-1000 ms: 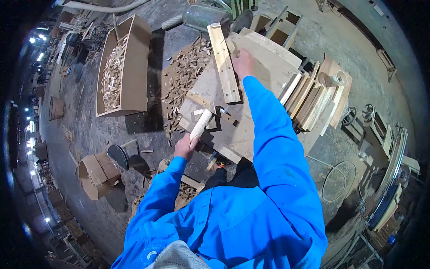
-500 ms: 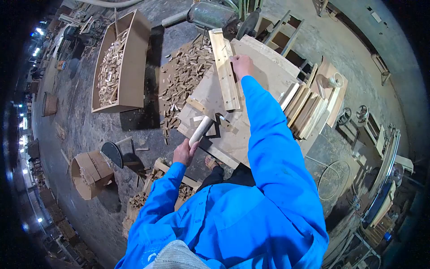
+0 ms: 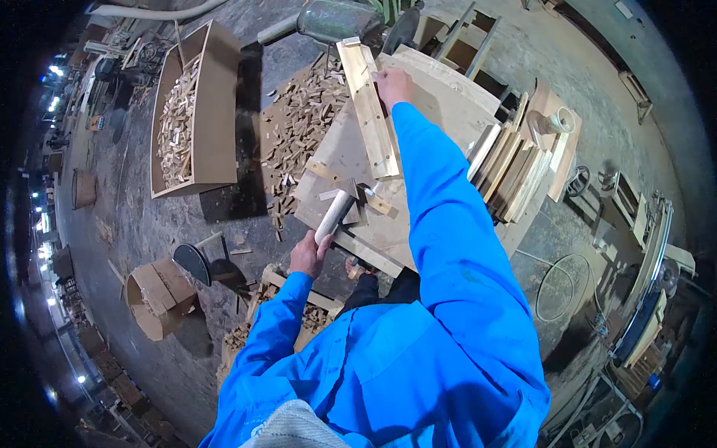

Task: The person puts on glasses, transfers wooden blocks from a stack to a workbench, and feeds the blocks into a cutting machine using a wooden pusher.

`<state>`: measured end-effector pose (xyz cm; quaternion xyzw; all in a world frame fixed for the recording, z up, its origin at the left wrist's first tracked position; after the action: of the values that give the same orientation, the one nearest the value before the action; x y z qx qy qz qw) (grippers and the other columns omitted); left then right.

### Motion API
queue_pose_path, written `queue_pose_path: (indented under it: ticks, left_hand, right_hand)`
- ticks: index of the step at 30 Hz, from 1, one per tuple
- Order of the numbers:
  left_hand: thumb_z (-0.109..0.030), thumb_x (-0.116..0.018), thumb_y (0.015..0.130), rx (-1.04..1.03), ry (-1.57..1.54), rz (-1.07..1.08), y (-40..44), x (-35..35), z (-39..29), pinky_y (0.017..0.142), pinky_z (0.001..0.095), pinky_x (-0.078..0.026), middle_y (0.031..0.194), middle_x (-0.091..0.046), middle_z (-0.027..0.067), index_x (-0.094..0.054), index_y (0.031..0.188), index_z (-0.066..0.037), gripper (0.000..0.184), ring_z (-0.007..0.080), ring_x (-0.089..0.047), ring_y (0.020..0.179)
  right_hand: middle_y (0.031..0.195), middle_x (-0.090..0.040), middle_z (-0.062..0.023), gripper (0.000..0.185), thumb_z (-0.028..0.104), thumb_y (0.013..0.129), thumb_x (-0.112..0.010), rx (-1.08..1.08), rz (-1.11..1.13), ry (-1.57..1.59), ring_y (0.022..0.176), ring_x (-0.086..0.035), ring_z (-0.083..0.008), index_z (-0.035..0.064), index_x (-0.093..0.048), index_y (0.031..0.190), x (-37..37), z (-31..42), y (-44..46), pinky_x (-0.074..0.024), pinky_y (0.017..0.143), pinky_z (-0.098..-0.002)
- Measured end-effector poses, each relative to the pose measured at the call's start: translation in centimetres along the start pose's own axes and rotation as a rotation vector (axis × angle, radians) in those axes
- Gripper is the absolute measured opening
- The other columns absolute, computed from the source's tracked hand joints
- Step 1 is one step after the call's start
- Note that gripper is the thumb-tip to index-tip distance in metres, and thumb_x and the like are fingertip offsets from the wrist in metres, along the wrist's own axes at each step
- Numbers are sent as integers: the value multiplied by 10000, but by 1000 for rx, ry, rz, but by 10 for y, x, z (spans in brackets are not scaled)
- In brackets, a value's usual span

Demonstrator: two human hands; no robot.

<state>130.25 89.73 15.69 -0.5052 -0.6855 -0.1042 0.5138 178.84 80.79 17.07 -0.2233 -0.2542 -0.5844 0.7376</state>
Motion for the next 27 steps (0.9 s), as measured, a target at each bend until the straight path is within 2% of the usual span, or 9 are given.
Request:
queue_pose_path:
  ticks: [3, 4, 6, 13, 18, 20, 23, 26, 27]
  left_hand:
    - [-580, -551, 1018, 9, -5, 18, 13, -3, -7, 734, 576, -534, 884, -705, 274, -592, 1014, -27, 554, 482, -691, 853]
    - [-580, -551, 1018, 7, -1, 19, 16, -3, -12, 734, 576, -534, 884, -705, 274, -592, 1014, -27, 554, 482, -691, 853]
    - [-567, -543, 1024, -1, -25, 9, 25, -2, -23, 743, 595, -505, 879, -691, 288, -575, 995, -22, 546, 511, -667, 866]
    - [-602, -541, 1010, 32, 15, 29, 59, -9, -47, 764, 584, -511, 890, -692, 292, -597, 1037, -19, 586, 509, -667, 895]
    - [-605, -547, 1006, 6, -30, -27, 63, -7, -55, 782, 587, -501, 901, -698, 283, -614, 1063, -25, 587, 504, -669, 904]
    - [-601, -550, 1006, 35, -40, -49, 61, 0, -55, 779, 583, -500, 897, -696, 278, -612, 1048, -28, 578, 497, -671, 902]
    - [-608, -536, 1009, 47, -26, 27, 59, -5, -51, 776, 576, -505, 917, -695, 281, -613, 1047, -34, 580, 485, -675, 916]
    - [-619, -529, 1007, 14, -29, 1, 56, -1, -54, 773, 579, -507, 925, -699, 274, -608, 1028, -38, 586, 483, -677, 911]
    - [-611, -539, 1003, 8, -13, 4, 56, -4, -50, 778, 576, -517, 935, -704, 266, -604, 1014, -44, 571, 482, -680, 925]
  right_hand:
    - [931, -783, -137, 326, 431, 881, -781, -5, -9, -47, 883, -751, -318, 122, -824, 974, 4, -4, 13, -573, 818, -430]
    - [931, -783, -137, 326, 431, 881, -781, -8, -12, -44, 883, -751, -318, 122, -824, 974, 7, -5, 18, -573, 818, -430]
    - [960, -765, -181, 261, 376, 879, -774, 26, -36, -26, 925, -732, -384, 122, -823, 913, 12, -5, 31, -568, 845, -474]
    - [1001, -763, -177, 234, 355, 880, -769, 14, -21, -31, 956, -729, -385, 139, -833, 941, 25, -13, 72, -570, 862, -474]
    - [1002, -766, -170, 294, 409, 864, -771, 97, -81, -88, 951, -729, -386, 132, -829, 945, 24, -15, 82, -570, 860, -479]
    - [990, -767, -177, 338, 437, 851, -776, 141, -9, -79, 946, -730, -385, 116, -826, 943, 25, 0, 72, -569, 858, -481]
    - [985, -768, -176, 353, 431, 856, -768, 184, 11, -132, 939, -729, -390, 94, -822, 949, 23, -1, 71, -567, 852, -486]
    - [952, -772, -185, 387, 433, 872, -748, 129, 23, -128, 921, -738, -377, 66, -814, 974, 32, -7, 53, -568, 853, -467]
    - [957, -772, -191, 404, 432, 884, -737, 83, -19, -24, 930, -740, -370, 49, -806, 996, 38, -13, 42, -566, 862, -452]
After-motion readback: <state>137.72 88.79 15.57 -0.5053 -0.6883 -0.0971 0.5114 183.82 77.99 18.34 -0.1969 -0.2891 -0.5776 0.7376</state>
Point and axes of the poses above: each hand's wrist, its own y-axis towards the middle knuckle, its own x-axis out of the back of the hand, z = x × y, the point moved 10 cm from there along y, towards the middle knuckle
